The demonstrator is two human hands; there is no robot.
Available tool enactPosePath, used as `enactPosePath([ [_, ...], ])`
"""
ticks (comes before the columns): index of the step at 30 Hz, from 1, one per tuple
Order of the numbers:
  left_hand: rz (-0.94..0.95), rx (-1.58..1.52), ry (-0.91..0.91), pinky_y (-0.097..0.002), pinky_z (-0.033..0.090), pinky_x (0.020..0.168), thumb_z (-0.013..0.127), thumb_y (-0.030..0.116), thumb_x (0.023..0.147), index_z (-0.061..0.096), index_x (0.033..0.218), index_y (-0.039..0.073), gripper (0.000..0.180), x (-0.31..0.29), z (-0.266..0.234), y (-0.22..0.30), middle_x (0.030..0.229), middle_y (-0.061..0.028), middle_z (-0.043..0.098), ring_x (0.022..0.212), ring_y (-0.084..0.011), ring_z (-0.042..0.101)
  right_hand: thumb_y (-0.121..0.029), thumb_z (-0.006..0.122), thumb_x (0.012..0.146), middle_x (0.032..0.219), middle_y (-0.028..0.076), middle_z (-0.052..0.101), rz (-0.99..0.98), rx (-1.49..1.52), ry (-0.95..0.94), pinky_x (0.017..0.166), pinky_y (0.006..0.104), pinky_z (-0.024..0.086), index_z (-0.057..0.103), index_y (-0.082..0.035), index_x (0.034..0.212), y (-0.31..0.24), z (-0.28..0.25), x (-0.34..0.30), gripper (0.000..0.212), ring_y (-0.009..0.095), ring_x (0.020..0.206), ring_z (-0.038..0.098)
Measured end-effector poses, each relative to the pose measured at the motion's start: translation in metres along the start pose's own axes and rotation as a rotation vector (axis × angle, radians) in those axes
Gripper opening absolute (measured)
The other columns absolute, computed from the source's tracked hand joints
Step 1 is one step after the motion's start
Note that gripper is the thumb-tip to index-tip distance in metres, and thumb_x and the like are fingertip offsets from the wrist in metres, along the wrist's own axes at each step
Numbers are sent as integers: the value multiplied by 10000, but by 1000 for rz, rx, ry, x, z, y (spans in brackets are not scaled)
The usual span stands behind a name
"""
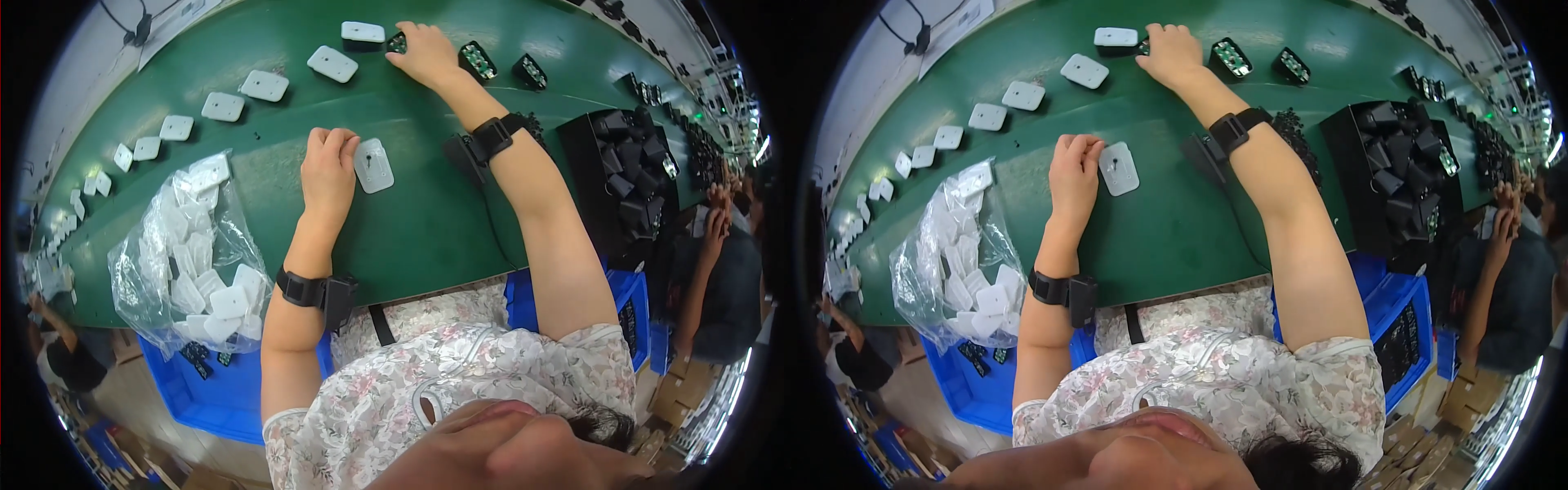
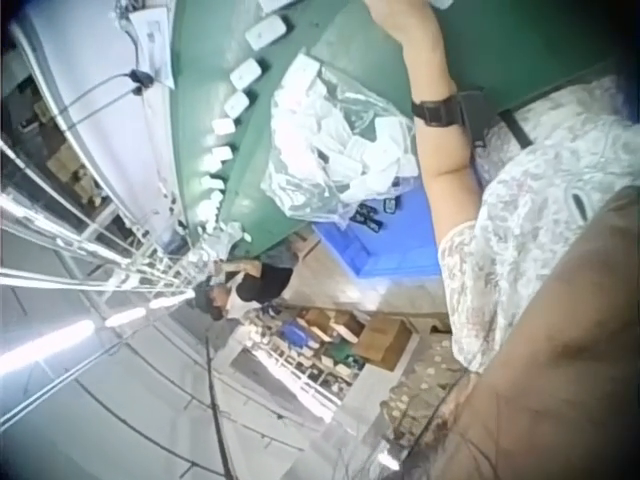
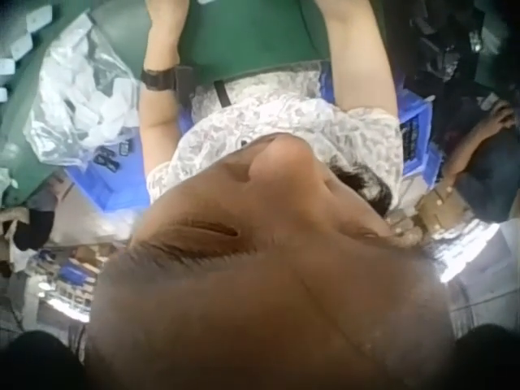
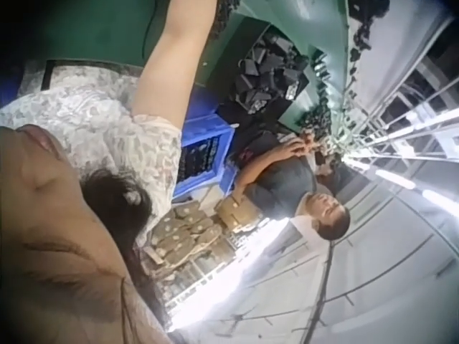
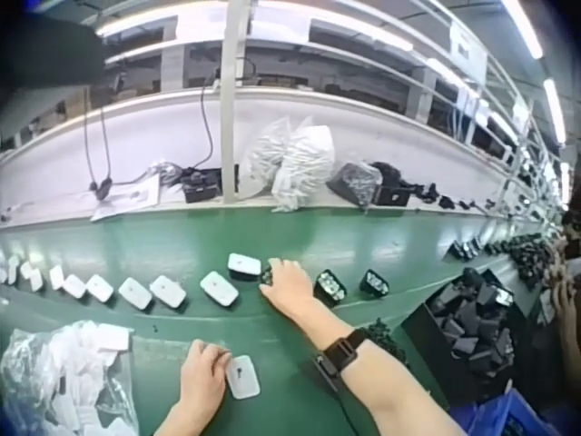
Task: Assembling electronic circuit boards into plastic housings on a production line.
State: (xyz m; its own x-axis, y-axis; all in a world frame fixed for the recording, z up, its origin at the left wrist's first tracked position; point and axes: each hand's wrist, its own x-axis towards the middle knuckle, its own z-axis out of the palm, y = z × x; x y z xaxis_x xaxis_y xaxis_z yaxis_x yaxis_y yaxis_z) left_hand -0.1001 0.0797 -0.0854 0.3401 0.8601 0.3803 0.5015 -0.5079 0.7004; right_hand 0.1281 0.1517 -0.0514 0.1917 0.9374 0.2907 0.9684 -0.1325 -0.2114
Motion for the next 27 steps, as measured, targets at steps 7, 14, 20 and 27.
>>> enactPosePath([
  [7,137,429,-102,-375,464,686,767,306,700,513,1106,13,561,-20,-5,33,935,-131,520,910,-315,535,-148,703,742,1061,95,528,-9,729,159,891,317,438,553,-39,1134,3,-26,-100,435,222,1026,530],
  [14,292,262,-144,-397,408,844,709,95,700,497,1176,34,524,-23,-4,30,1062,-103,555,1039,-287,502,-40,658,782,1051,130,600,-71,517,64,868,321,463,596,-4,1086,3,-54,-168,311,263,974,597],
  [20,377,177,-169,-395,400,875,647,10,730,507,1214,59,507,-16,-7,15,1094,-93,584,1071,-265,518,-1,638,792,1104,129,624,-146,605,123,885,311,463,629,-15,1076,-5,-63,-162,285,253,1025,600],
  [27,302,-60,-218,-386,412,948,520,-68,758,516,1262,57,519,-14,-24,7,1245,-132,560,1141,-283,530,19,654,766,1111,120,624,-339,655,-74,895,337,481,625,-20,1083,-28,-49,-149,321,276,1031,597],
])
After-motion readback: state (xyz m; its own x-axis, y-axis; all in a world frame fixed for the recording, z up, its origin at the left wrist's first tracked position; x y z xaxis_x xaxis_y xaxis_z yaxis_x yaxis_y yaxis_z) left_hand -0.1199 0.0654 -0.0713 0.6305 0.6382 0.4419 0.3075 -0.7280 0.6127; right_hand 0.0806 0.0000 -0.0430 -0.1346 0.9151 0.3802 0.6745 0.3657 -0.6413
